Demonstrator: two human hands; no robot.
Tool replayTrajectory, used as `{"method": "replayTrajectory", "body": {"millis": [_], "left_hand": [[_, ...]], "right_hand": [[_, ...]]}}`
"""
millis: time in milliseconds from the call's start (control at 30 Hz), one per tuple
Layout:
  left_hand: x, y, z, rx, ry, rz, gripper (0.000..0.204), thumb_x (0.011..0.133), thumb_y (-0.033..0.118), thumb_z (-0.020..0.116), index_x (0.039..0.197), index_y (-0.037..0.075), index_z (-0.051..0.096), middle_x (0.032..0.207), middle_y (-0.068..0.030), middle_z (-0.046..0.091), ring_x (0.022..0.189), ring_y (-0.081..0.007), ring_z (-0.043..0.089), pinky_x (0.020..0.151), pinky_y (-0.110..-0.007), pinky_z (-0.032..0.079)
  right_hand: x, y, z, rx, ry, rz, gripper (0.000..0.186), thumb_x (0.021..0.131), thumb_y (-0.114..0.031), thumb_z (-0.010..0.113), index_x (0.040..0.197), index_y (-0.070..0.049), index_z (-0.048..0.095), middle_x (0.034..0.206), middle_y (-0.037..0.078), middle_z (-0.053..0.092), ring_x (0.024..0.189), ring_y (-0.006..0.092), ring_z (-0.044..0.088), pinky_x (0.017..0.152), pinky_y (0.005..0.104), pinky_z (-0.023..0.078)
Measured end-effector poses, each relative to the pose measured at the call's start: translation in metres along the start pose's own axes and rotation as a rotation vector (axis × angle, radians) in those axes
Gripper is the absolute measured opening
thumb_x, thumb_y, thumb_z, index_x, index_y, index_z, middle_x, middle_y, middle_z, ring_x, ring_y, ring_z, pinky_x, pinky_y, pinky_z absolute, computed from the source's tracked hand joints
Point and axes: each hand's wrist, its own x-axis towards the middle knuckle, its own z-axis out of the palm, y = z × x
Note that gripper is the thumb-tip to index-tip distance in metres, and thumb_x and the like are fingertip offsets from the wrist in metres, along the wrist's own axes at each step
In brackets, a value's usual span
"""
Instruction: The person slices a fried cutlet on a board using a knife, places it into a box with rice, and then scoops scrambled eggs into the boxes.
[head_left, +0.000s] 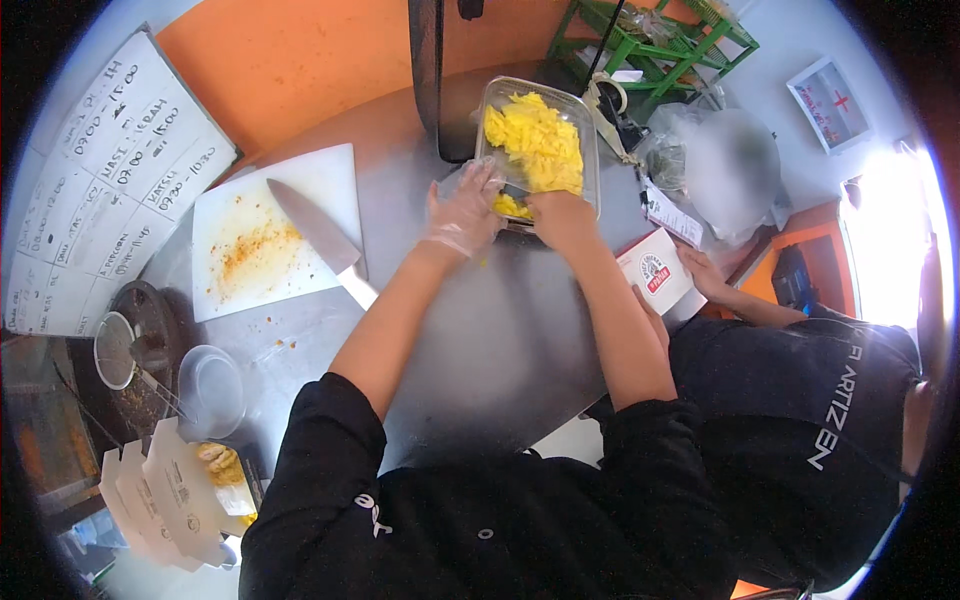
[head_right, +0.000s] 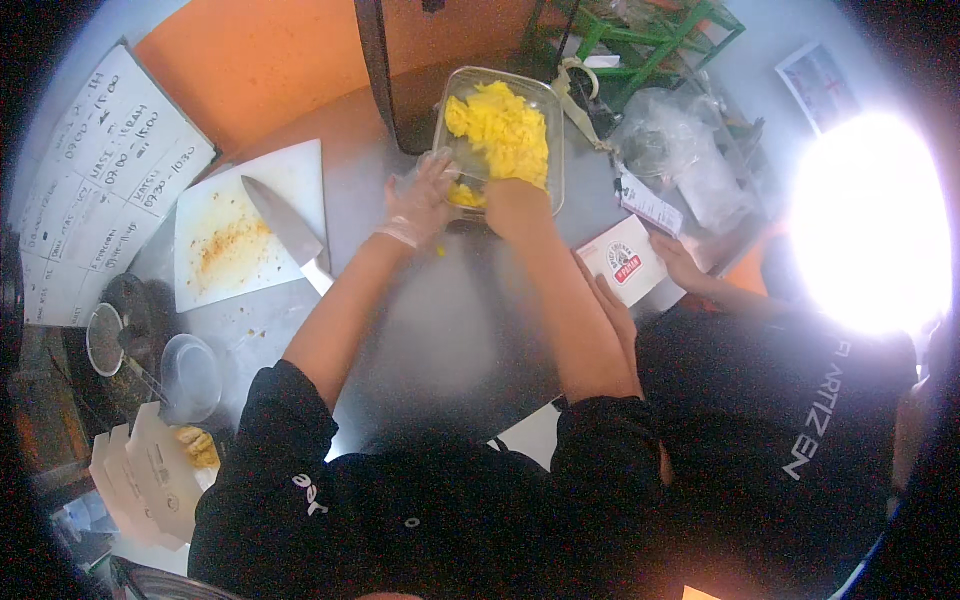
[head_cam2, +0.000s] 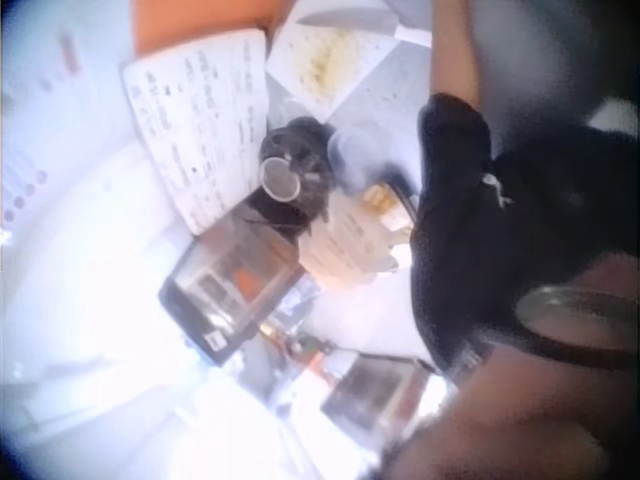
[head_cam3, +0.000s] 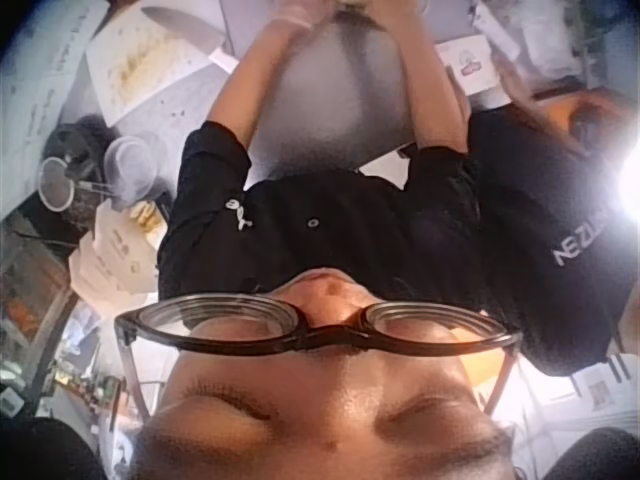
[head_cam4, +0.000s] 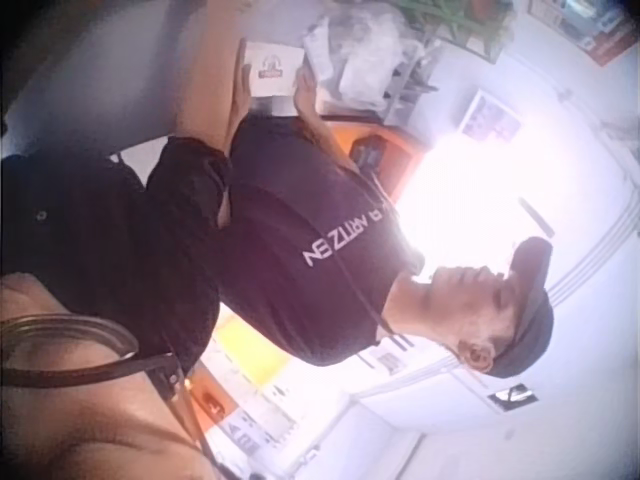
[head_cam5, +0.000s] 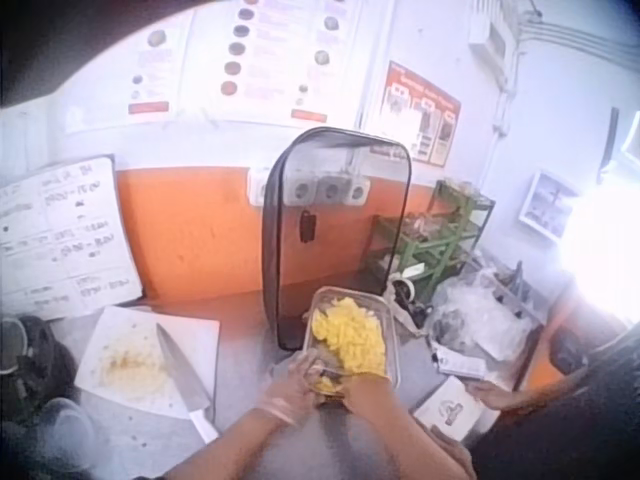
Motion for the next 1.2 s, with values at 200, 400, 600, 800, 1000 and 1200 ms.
{"method": "replayTrajectory", "body": {"millis": [200, 400, 600, 800, 1000, 1200], "left_hand": [[0.007, -0.004, 0.012, 0.14, 0.097, 0.011, 0.045, 0.091, 0.032, 0.046, 0.136, 0.027, 0.043, 0.151, 0.0083, 0.027, 0.139, -0.0146, 0.026, 0.103, -0.064, 0.021], [0.006, 0.007, -0.003, 0.019, 0.025, -0.065, 0.042, 0.092, 0.032, 0.046, 0.134, 0.029, 0.045, 0.149, 0.0105, 0.03, 0.138, -0.0142, 0.028, 0.102, -0.065, 0.022], [0.008, 0.003, 0.008, 0.076, 0.171, -0.023, 0.043, 0.089, 0.031, 0.05, 0.132, 0.027, 0.047, 0.146, 0.0055, 0.037, 0.132, -0.0174, 0.038, 0.1, -0.062, 0.024], [-0.003, 0.013, 0.008, -0.324, 0.438, -0.209, 0.055, 0.089, 0.038, 0.045, 0.139, 0.015, 0.039, 0.147, 0.0003, 0.035, 0.133, -0.0152, 0.035, 0.104, -0.06, 0.018], [-0.001, 0.02, 0.015, -0.024, 0.215, -0.203, 0.054, 0.09, 0.03, 0.048, 0.141, 0.018, 0.036, 0.152, 0.0023, 0.026, 0.136, -0.0114, 0.03, 0.104, -0.061, 0.019], [0.0, 0.021, 0.008, -0.08, 0.183, -0.172, 0.057, 0.09, 0.031, 0.049, 0.143, 0.02, 0.03, 0.15, 0.0013, 0.03, 0.137, -0.0137, 0.03, 0.104, -0.062, 0.018]], "right_hand": [[0.0, 0.004, 0.015, 0.332, -0.034, 0.022, 0.022, 0.082, -0.017, 0.054, 0.093, -0.005, 0.069, 0.087, 0.016, 0.068, 0.086, 0.0311, 0.065, 0.075, 0.0408, 0.05], [0.015, 0.041, 0.032, 1.195, -0.251, 0.363, 0.021, 0.085, -0.018, 0.057, 0.09, 0.001, 0.065, 0.071, 0.006, 0.065, 0.065, 0.0196, 0.058, 0.064, 0.0323, 0.046], [0.034, 0.045, 0.033, 0.68, -0.256, 0.0, 0.026, 0.088, -0.026, 0.053, 0.091, -0.002, 0.063, 0.073, 0.01, 0.066, 0.072, 0.0244, 0.061, 0.066, 0.0364, 0.046], [0.03, 0.004, 0.007, 0.308, -0.022, 0.137, 0.031, 0.086, -0.033, 0.052, 0.092, -0.006, 0.067, 0.096, 0.019, 0.066, 0.093, 0.0368, 0.061, 0.08, 0.0446, 0.047], [0.026, 0.024, 0.03, 0.624, -0.032, 0.153, 0.03, 0.087, -0.032, 0.054, 0.093, -0.006, 0.067, 0.088, 0.016, 0.067, 0.083, 0.0329, 0.062, 0.073, 0.0401, 0.047], [0.022, 0.035, 0.05, 1.124, -0.067, 0.221, 0.029, 0.087, -0.027, 0.057, 0.09, 0.0, 0.067, 0.073, 0.015, 0.062, 0.072, 0.022, 0.061, 0.065, 0.0329, 0.044]]}}
